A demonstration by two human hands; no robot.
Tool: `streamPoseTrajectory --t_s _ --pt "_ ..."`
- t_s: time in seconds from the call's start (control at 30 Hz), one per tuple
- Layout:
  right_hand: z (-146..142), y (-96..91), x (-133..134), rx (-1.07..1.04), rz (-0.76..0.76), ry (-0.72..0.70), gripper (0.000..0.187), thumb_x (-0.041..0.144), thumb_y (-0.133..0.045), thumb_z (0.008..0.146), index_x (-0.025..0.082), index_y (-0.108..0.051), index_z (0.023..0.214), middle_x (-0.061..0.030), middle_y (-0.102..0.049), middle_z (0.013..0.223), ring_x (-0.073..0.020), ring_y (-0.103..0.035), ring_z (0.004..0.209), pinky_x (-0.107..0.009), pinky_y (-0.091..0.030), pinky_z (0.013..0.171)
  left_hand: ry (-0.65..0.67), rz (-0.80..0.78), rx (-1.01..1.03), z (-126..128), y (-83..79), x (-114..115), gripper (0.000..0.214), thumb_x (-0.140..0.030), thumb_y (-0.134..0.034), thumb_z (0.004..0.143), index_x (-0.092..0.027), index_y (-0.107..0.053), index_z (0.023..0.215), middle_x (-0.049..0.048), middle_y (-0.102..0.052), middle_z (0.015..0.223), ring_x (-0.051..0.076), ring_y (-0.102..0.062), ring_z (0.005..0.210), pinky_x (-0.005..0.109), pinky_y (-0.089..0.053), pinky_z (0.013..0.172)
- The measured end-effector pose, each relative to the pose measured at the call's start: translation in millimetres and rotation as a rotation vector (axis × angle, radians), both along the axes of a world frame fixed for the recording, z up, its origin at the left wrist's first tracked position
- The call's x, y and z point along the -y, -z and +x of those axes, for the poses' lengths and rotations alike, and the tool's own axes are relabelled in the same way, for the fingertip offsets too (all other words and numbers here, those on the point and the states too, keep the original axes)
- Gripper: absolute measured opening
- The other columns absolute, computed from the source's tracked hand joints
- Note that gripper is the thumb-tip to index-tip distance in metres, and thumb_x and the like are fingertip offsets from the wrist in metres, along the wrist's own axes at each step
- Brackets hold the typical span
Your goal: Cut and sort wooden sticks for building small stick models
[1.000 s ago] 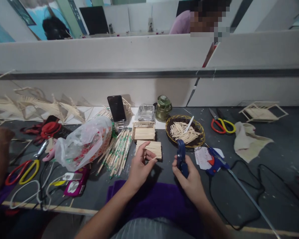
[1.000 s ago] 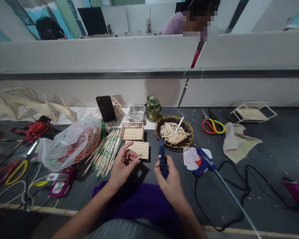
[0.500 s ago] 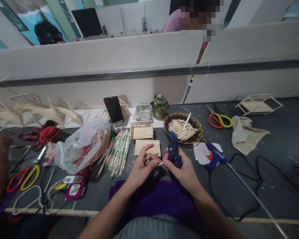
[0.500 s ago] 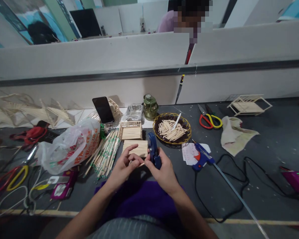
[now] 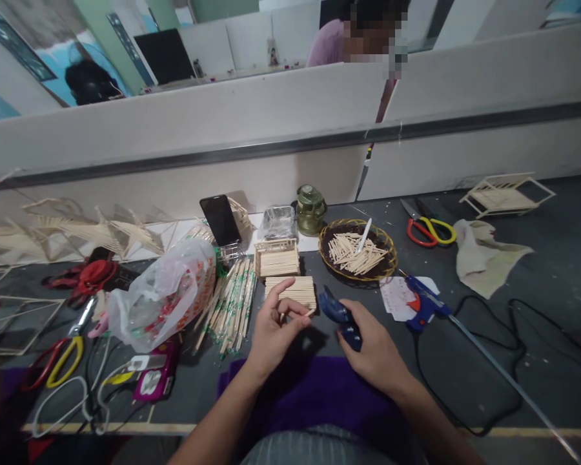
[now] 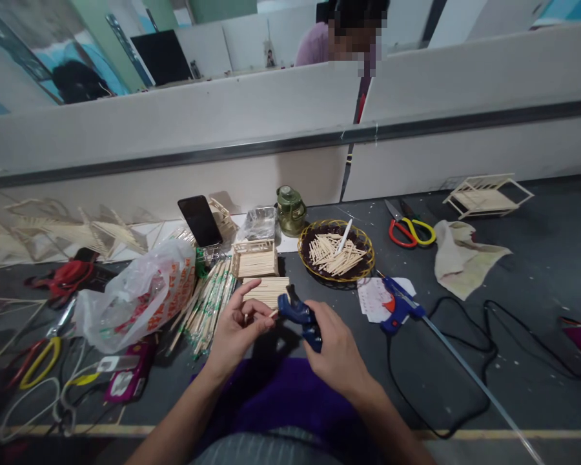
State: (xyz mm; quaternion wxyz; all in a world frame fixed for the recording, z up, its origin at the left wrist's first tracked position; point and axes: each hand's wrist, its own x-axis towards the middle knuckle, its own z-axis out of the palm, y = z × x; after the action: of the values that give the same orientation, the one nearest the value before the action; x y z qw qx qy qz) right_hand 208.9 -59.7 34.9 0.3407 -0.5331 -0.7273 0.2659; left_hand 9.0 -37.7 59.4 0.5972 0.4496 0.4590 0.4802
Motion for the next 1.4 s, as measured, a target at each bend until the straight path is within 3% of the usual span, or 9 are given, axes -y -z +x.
streamPoseTrajectory --t_s 0.13,0.4,1.4 --pt "-1 5.7 8 0.092 0.081 -0.041 0.046 0.009 -0.05 0.078 0.02 -0.047 0.123 -0.0113 -0.06 0.111 -0.0267 -0.058 0.105 -0.042 -0.047 0.091 -0.023 0.039 -0.019 5 -4.6 2 0.073 -0.02 -0.075 0.075 -0.022 -0.039 0.14 -0.0019 -0.066 0.074 0.013 -0.06 0.071 0.024 -0.046 0.07" --pt "-6 -3.2 8 0.114 0.167 -0.076 0.049 0.012 -0.055 0.077 0.019 -0.046 0.125 -0.0135 -0.06 0.114 -0.0292 -0.057 0.105 -0.045 -0.047 0.09 -0.041 0.103 -0.065 11 -7.9 9 0.069 -0.022 -0.072 0.079 -0.022 -0.04 0.14 -0.0021 -0.064 0.075 0.011 -0.059 0.072 0.024 -0.046 0.074" --pt "-5 -9.4 12 0.036 0.085 -0.066 0.047 0.011 -0.056 0.077 0.021 -0.047 0.122 -0.0108 -0.061 0.112 -0.0272 -0.057 0.103 -0.042 -0.047 0.09 -0.046 0.174 -0.155 14 -8.5 12 0.066 -0.023 -0.071 0.079 -0.024 -0.044 0.139 -0.004 -0.06 0.07 0.01 -0.055 0.068 0.021 -0.043 0.067"
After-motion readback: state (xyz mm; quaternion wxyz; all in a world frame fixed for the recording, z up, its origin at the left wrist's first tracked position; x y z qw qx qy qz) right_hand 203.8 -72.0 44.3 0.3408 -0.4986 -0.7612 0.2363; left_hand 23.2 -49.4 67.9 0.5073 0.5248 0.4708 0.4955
